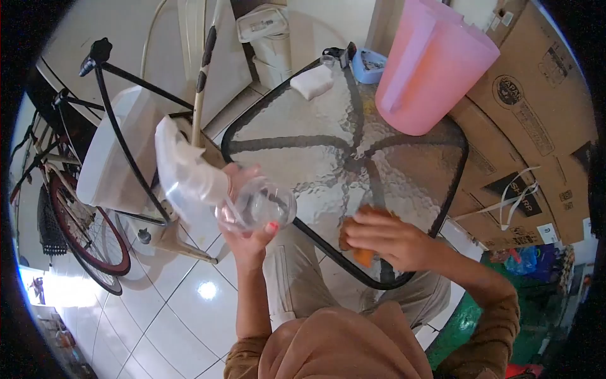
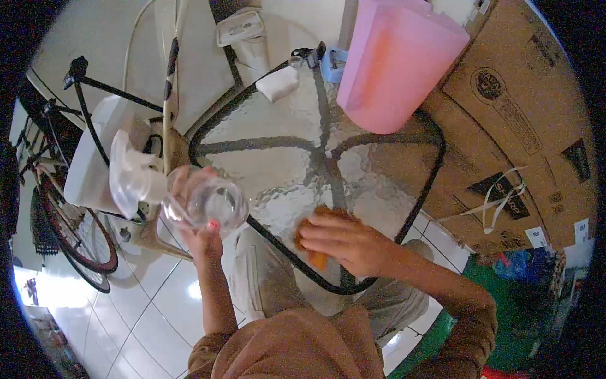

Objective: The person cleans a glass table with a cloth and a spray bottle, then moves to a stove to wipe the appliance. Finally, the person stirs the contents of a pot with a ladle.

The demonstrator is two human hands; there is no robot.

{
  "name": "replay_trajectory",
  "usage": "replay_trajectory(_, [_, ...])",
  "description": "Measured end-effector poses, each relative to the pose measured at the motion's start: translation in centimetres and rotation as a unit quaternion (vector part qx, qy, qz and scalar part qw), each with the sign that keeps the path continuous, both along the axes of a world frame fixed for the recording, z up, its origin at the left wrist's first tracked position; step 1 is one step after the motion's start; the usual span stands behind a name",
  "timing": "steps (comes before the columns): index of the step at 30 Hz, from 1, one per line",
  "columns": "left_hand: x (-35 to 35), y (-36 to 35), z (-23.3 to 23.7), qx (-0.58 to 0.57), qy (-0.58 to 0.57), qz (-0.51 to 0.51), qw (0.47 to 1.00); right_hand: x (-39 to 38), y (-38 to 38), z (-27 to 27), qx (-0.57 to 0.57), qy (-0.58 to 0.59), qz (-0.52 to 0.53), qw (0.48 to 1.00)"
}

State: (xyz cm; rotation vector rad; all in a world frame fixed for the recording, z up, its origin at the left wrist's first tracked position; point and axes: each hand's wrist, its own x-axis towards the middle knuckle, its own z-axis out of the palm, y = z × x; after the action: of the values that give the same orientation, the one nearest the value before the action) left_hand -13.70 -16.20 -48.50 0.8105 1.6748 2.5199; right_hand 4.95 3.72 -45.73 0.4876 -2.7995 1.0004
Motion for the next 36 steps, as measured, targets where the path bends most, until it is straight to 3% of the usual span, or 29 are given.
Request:
replay_trajectory(3, [-0.5,2.3,0.1,0.001,-0.018,-0.012,1.0,3.1,3.6,0.0,0.095,-0.019,-0.055,0.994])
replay_trajectory(7, [-1.4,3.9,-0.1,-0.033,-0.014,-0.044,0.998,-2.4,9.0,-1.7,0.113,0.067,-0.187,0.973])
replay_trajectory(12, [-1.0,5.1,0.6,-0.08,0.058,-0.022,0.995,-10.4,5.0,-2.1,0.094,0.091,-0.125,0.984])
replay_trajectory(14, [-0.9,5.3,0.4,-0.094,0.096,0.013,0.991,-9.0,2.5,-3.1,0.1,0.154,-0.062,0.981])
replay_trajectory(17, [-1.1,4.8,-0.2,-0.115,0.068,-0.009,0.991,-1.5,0.2,-1.7,0.061,0.097,0.001,0.993])
replay_trajectory(21, [-0.8,5.4,-0.4,-0.075,0.071,-0.003,0.995,6.4,4.3,-0.8,0.121,0.078,0.009,0.99])
replay_trajectory(22, [-0.9,5.4,-0.6,-0.068,0.08,-0.003,0.994,6.5,5.1,1.0,0.056,-0.06,-0.111,0.99])
replay_trajectory(23, [-0.9,5.5,-0.6,-0.069,0.081,-0.007,0.994,5.9,6.6,3.0,-0.013,-0.193,-0.225,0.955])
replay_trajectory(25, [-0.8,5.5,-0.4,-0.077,0.084,0.017,0.993,6.2,13.2,-1.1,0.107,0.051,-0.283,0.952])
replay_trajectory(26, [-0.8,5.5,-0.5,-0.075,0.088,0.018,0.993,5.4,13.8,-2.2,0.108,0.055,-0.283,0.951])
replay_trajectory(28, [-0.8,5.7,-0.7,-0.065,0.074,0.024,0.995,2.9,13.4,-2.8,0.187,0.058,-0.394,0.898])
replay_trajectory(32, [-0.6,5.9,-0.6,-0.063,0.084,0.034,0.994,0.7,2.5,-2.2,0.025,0.111,-0.103,0.988])
replay_trajectory(34, [-0.5,6.0,-0.6,-0.072,0.098,0.039,0.992,3.0,-1.9,-1.5,0.094,0.146,-0.053,0.983])
replay_trajectory(36, [-0.5,5.9,-0.7,-0.076,0.108,0.042,0.99,4.6,-0.6,-2.0,0.084,0.154,-0.044,0.984])
